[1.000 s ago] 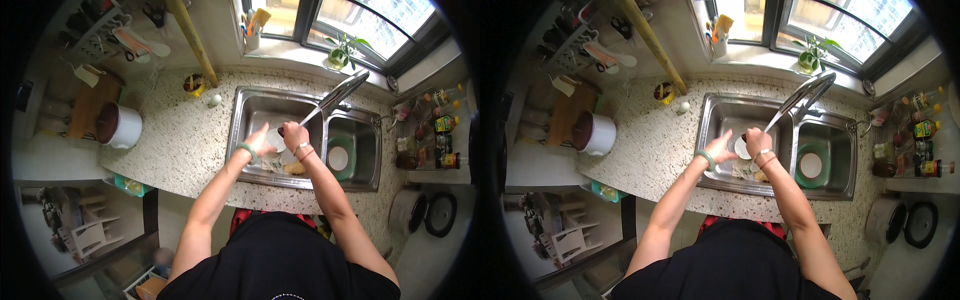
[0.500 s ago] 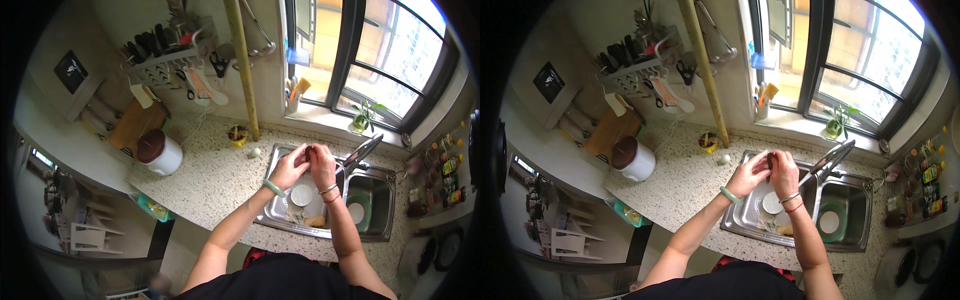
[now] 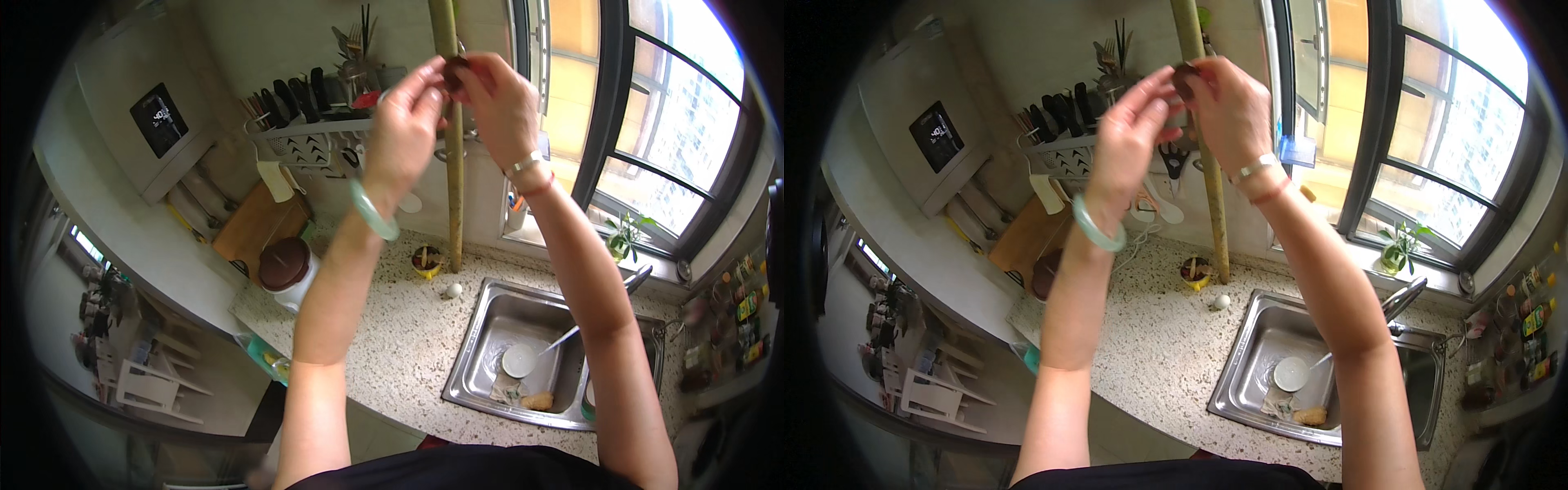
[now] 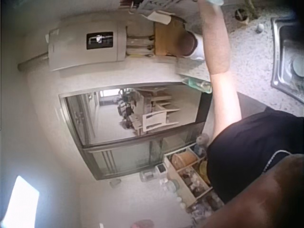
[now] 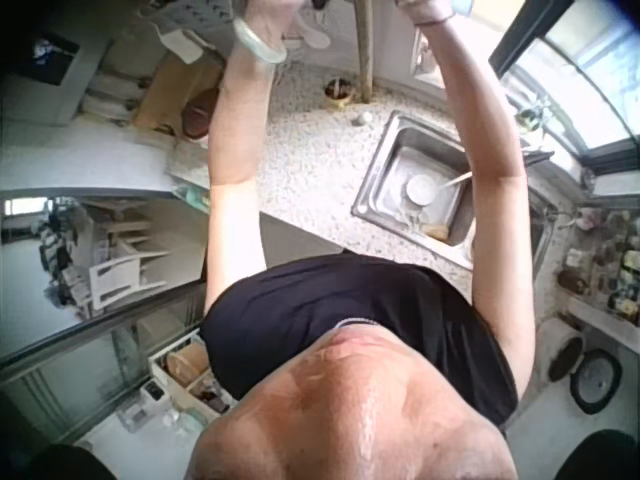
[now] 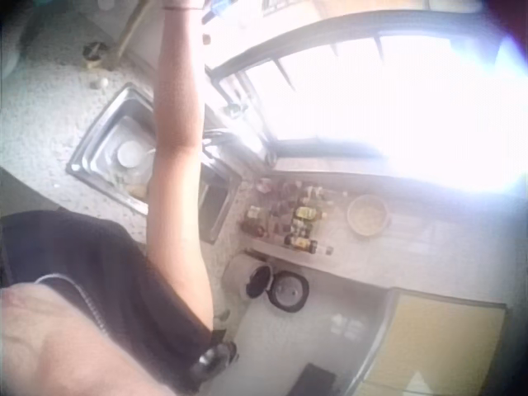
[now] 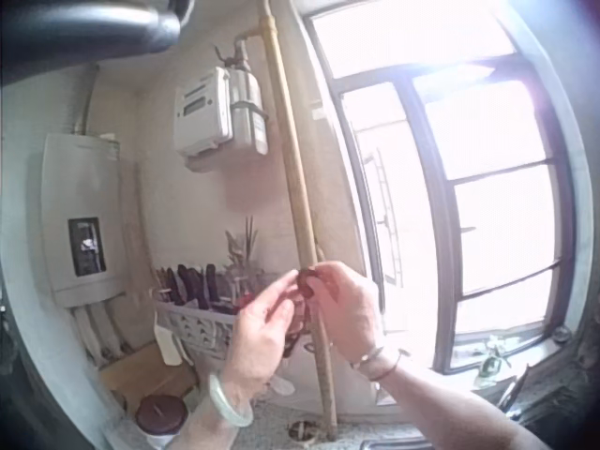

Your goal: The person washes a green plastic bowl, a white bowl with a red rim, and a small white bowl under running water in a double-basin stainless steel sink. They then rinse a metal scrubber and a yellow sponge, wring out a cloth, and wipe the countertop and sink surfaces before rinsing the cloth again.

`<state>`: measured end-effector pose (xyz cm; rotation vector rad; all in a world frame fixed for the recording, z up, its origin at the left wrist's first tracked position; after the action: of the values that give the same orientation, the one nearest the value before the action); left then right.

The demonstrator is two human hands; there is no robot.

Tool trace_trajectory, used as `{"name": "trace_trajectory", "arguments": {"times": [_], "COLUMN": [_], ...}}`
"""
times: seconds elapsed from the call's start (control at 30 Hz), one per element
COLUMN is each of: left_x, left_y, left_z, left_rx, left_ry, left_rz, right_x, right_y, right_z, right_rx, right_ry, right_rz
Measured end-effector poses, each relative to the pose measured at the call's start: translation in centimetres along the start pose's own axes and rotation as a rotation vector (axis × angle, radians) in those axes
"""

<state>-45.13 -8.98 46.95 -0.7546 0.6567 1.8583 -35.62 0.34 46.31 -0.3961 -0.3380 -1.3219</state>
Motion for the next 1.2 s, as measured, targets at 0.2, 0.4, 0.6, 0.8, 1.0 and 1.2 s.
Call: {"name": "trace_trajectory", "arguments": {"times": [0.2, 0.4, 0.6, 0.8, 1.0, 1.2], "left_x": [-1.3, -0.6, 1.4, 3.7, 6.5, 8.7], "left_y": [7.8, 13.1, 15.0, 16.0, 17.2, 18.4], "left_z": [8.2, 13.3, 14.7, 15.7, 17.4, 16.7], "left_rx": [-0.051, -0.118, -0.174, -0.183, -0.211, -0.061], "left_ry": [-0.104, -0.167, -0.104, -0.018, -0.074, 0.039], "left_rz": [0.059, 0.229, 0.275, 0.346, 0.362, 0.465], "right_x": [-0.9, -1.0, -3.8, -4.8, -6.6, -7.1], "right_y": [-8.6, -14.5, -17.2, -18.3, -19.1, -18.9], "right_z": [8.3, 12.3, 12.8, 12.6, 13.0, 11.7], "right_rx": [-0.002, -0.016, -0.014, -0.019, 0.080, 0.206], "right_ry": [0.216, 0.173, 0.257, 0.325, 0.336, 0.333], "right_rz": [0.037, -0.196, -0.357, -0.571, -0.666, -0.843]}}
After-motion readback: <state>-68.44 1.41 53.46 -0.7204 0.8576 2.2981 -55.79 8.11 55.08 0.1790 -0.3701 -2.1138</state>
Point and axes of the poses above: each hand's wrist, its own z-axis towards the middle knuckle, its own y-axis out of the back of the hand, x = y × z, the point moved 1 cm from there along z, towards the middle knuckle, and after that the axes turned 1 degree about -z, right-handed, at the moved point
